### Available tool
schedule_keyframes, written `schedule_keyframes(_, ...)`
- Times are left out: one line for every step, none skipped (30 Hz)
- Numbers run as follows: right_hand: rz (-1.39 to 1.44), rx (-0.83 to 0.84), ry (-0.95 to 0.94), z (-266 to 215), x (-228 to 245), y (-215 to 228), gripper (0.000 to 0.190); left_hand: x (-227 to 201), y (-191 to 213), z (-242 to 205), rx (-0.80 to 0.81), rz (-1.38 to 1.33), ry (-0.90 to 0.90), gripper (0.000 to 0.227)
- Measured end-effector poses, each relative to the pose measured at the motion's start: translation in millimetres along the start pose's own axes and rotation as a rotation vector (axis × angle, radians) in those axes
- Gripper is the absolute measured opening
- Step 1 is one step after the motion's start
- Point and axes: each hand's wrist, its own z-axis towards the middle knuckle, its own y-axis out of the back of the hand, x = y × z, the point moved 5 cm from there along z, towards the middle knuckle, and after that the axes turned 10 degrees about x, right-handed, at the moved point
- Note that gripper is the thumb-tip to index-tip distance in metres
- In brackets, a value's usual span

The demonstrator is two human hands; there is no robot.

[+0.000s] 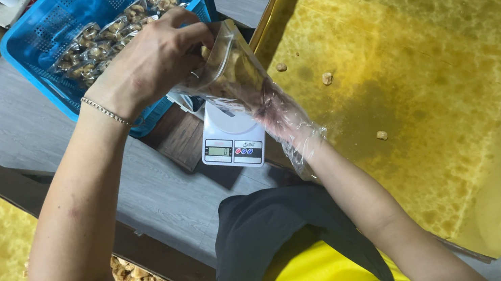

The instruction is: The person scoops cashews from a large pile into clear plastic bags, weighs each bag on a digital scale, and places the sealed bags into a blue basket. The process is repeated multiple times.

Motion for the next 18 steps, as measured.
schedule_keyframes(0.004,0.003,-0.008,-0.2,-0.6,-2.1,0.066,-1.1,-0.1,-0.4,-0.027,0.053,-0.057,0.024)
schedule_keyframes(-0.007,-0.045,-0.004,-1.0,-0.4,-1.3,0.068,-2.5,-0.4,-0.9,-0.053,0.106,-0.115,0.022)
schedule_keyframes(-0.018,-0.091,0.0,-0.6,-0.4,-0.2,0.069,4.0,-1.5,-1.0,-0.027,-0.035,-0.054,0.024)
schedule_keyframes(-0.029,-0.137,0.004,-0.6,-0.3,1.9,0.071,10.3,-2.8,-2.0,0.0,-0.177,0.007,0.027)
schedule_keyframes(-0.067,-0.157,0.003,-1.1,-0.2,4.3,0.072,16.0,-5.3,-2.4,0.028,-0.319,0.067,0.03)
schedule_keyframes(-0.105,-0.178,0.003,-1.8,-0.2,8.1,0.072,19.3,-7.7,-2.4,0.052,-0.383,0.092,0.034)
schedule_keyframes(-0.143,-0.198,0.003,-2.5,0.0,13.2,0.073,23.0,-9.8,-3.0,0.078,-0.446,0.116,0.038)
schedule_keyframes(-0.15,-0.149,0.01,-2.2,0.3,16.6,0.073,27.3,-12.0,-3.4,0.103,-0.51,0.14,0.042)
schedule_keyframes(-0.157,-0.101,0.015,-2.3,0.4,20.9,0.074,32.3,-15.1,-3.9,0.144,-0.504,0.182,0.042)
schedule_keyframes(-0.164,-0.053,0.019,-2.4,0.3,25.4,0.074,37.5,-18.4,-4.4,0.184,-0.499,0.224,0.043)
schedule_keyframes(-0.118,-0.051,0.017,-2.8,-0.6,31.5,0.069,42.8,-21.9,-4.5,0.225,-0.494,0.265,0.044)
schedule_keyframes(-0.072,-0.049,0.014,-2.7,-1.6,36.2,0.064,45.1,-25.1,-1.1,0.233,-0.419,0.268,0.042)
schedule_keyframes(-0.027,-0.044,0.01,-1.2,-2.1,38.9,0.059,45.8,-29.3,4.0,0.239,-0.343,0.271,0.041)
schedule_keyframes(-0.094,-0.102,-0.005,-0.8,-2.1,42.5,0.061,46.3,-31.3,6.6,0.244,-0.267,0.274,0.041)
schedule_keyframes(-0.162,-0.161,-0.017,-1.5,-2.5,45.2,0.062,47.2,-28.3,8.1,0.151,-0.218,0.309,0.039)
schedule_keyframes(-0.229,-0.22,-0.028,-1.9,-3.5,47.6,0.064,45.2,-25.9,9.6,0.057,-0.169,0.343,0.037)
schedule_keyframes(-0.217,-0.227,-0.027,-0.8,-6.0,47.9,0.062,42.8,-21.5,8.3,-0.039,-0.121,0.378,0.035)
schedule_keyframes(-0.206,-0.234,-0.025,0.4,-8.4,49.5,0.061,40.7,-18.7,5.8,-0.069,-0.112,0.405,0.033)
